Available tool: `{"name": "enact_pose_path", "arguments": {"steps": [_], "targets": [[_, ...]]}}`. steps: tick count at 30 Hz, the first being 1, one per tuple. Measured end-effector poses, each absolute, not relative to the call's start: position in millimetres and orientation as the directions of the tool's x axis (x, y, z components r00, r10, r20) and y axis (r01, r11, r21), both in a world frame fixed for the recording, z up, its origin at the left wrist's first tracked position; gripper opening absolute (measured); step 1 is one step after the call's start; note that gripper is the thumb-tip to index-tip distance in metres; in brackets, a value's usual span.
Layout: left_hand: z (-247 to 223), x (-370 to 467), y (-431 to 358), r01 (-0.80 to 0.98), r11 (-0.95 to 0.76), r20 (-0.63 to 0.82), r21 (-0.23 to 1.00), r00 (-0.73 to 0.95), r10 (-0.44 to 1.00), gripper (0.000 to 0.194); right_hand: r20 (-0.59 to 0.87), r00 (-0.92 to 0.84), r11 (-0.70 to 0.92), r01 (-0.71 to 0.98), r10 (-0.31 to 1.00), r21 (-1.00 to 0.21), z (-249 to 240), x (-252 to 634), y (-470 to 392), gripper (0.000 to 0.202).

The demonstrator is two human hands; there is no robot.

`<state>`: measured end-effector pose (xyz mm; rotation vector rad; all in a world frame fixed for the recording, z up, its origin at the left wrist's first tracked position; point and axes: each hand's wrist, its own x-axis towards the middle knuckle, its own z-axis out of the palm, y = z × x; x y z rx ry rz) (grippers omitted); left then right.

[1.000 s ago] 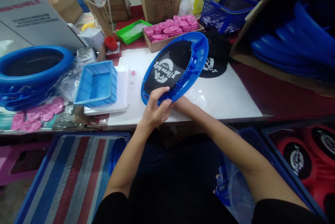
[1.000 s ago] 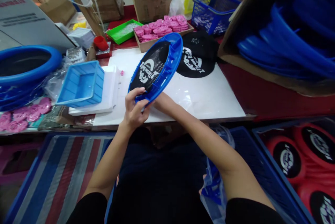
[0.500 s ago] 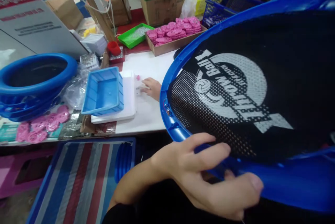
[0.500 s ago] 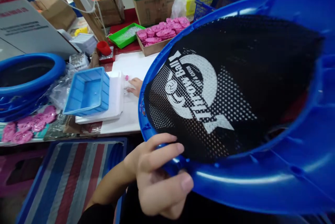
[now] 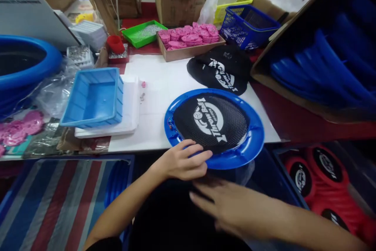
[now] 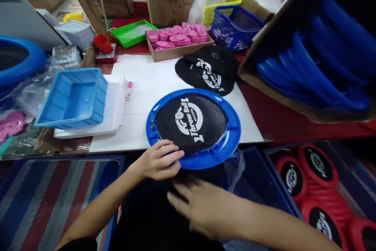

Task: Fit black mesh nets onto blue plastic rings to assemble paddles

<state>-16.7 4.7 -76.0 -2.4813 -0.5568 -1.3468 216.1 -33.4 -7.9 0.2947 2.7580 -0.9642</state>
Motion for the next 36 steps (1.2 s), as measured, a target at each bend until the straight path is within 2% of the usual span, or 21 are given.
{"name": "enact_pose_path", "arguments": {"steps": [2, 4, 6, 8, 10, 11, 13, 15, 16, 19, 21, 24, 28, 30, 32, 34, 36], "targets": [[-85.1, -23.1, -1.2, 0.448, -0.894, 0.794, -0.014, 0.549, 0.262, 0.01, -0.199, -0.979, 0.671, 0.121, -0.041, -0.732, 12.5, 232.5, -32.3, 0.059], [-88.8, -31.0, -8.2, 0.42, -0.905, 0.73, 0.073, 0.596, 0.336, 0.011, -0.063, -0.993, 0.533, 0.002, -0.096, -0.846, 34.0, 244.9, -12.1, 0.047], [-86.0, -39.5, -12.1, 0.375, -0.897, 0.68, 0.233, 0.597, 0.425, 0.023, 0.017, -0.989, 0.54, 0.064, 0.145, -0.839, 48.0, 249.6, 26.4, 0.036], [-76.8, -46.5, -8.9, 0.366, -0.84, 0.646, 0.4, 0.538, 0.542, 0.021, 0.066, -0.902, 0.641, 0.25, 0.426, -0.726, 49.3, 245.0, 75.7, 0.028], [-63.5, -50.3, 4.1, 0.452, -0.751, 0.608, 0.482, 0.444, 0.658, 0.01, 0.132, -0.803, 0.72, 0.432, 0.581, -0.543, 39.2, 231.2, 125.5, 0.03], [-56.5, -50.7, 14.1, 0.531, -0.694, 0.583, 0.486, 0.394, 0.711, 0.008, 0.083, -0.803, 0.74, 0.497, 0.59, -0.453, 31.4, 221.4, 147.5, 0.033], [-45.2, -49.0, 37.4, 0.72, -0.544, 0.519, 0.431, 0.295, 0.802, 0.015, 0.028, -0.824, 0.76, 0.508, 0.566, -0.406, 14.0, 198.5, 181.5, 0.035], [-40.3, -44.9, 58.7, 0.882, -0.34, 0.41, 0.326, 0.192, 0.892, 0.02, -0.043, -0.841, 0.779, 0.517, 0.539, -0.355, -1.3, 175.1, 199.4, 0.025], [-40.6, -42.4, 66.2, 0.932, -0.25, 0.349, 0.263, 0.15, 0.925, 0.019, -0.085, -0.839, 0.792, 0.537, 0.537, -0.29, -6.8, 164.8, 202.4, 0.021], [-47.9, -35.5, 73.9, 0.982, -0.123, 0.208, 0.144, 0.091, 0.974, 0.016, -0.211, -0.802, 0.825, 0.565, 0.559, 0.038, -13.1, 143.5, 195.2, 0.023], [-52.8, -34.2, 72.4, 0.981, -0.12, 0.149, 0.155, 0.097, 0.984, 0.02, -0.246, -0.793, 0.83, 0.539, 0.557, 0.141, -11.2, 137.6, 186.6, 0.028], [-54.1, -41.6, 75.7, 0.955, -0.199, 0.056, 0.219, 0.192, 0.98, 0.023, -0.256, -0.828, 0.866, 0.486, 0.499, 0.115, -8.3, 137.9, 183.1, 0.026], [-43.8, -62.2, 96.9, 0.854, -0.385, -0.019, 0.349, 0.418, 0.908, 0.034, -0.207, -0.883, 0.897, 0.439, 0.422, -0.043, -12.7, 150.7, 194.8, 0.016], [-34.4, -70.1, 110.1, 0.805, -0.41, -0.042, 0.429, 0.471, 0.881, 0.038, -0.152, -0.893, 0.896, 0.438, 0.424, -0.075, -16.8, 159.0, 199.4, 0.017], [-23.0, -73.6, 122.7, 0.791, -0.383, -0.094, 0.477, 0.479, 0.873, 0.033, -0.094, -0.894, 0.893, 0.445, 0.438, -0.069, -20.9, 165.0, 200.1, 0.018], [-11.8, -72.5, 133.6, 0.816, -0.358, -0.159, 0.454, 0.47, 0.868, 0.026, -0.044, -0.904, 0.902, 0.428, 0.426, -0.062, -24.9, 167.4, 197.9, 0.017], [-4.3, -68.1, 141.8, 0.847, -0.379, -0.194, 0.372, 0.471, 0.861, 0.023, 0.004, -0.913, 0.912, 0.408, 0.408, -0.05, -28.8, 166.7, 194.8, 0.018]]}}
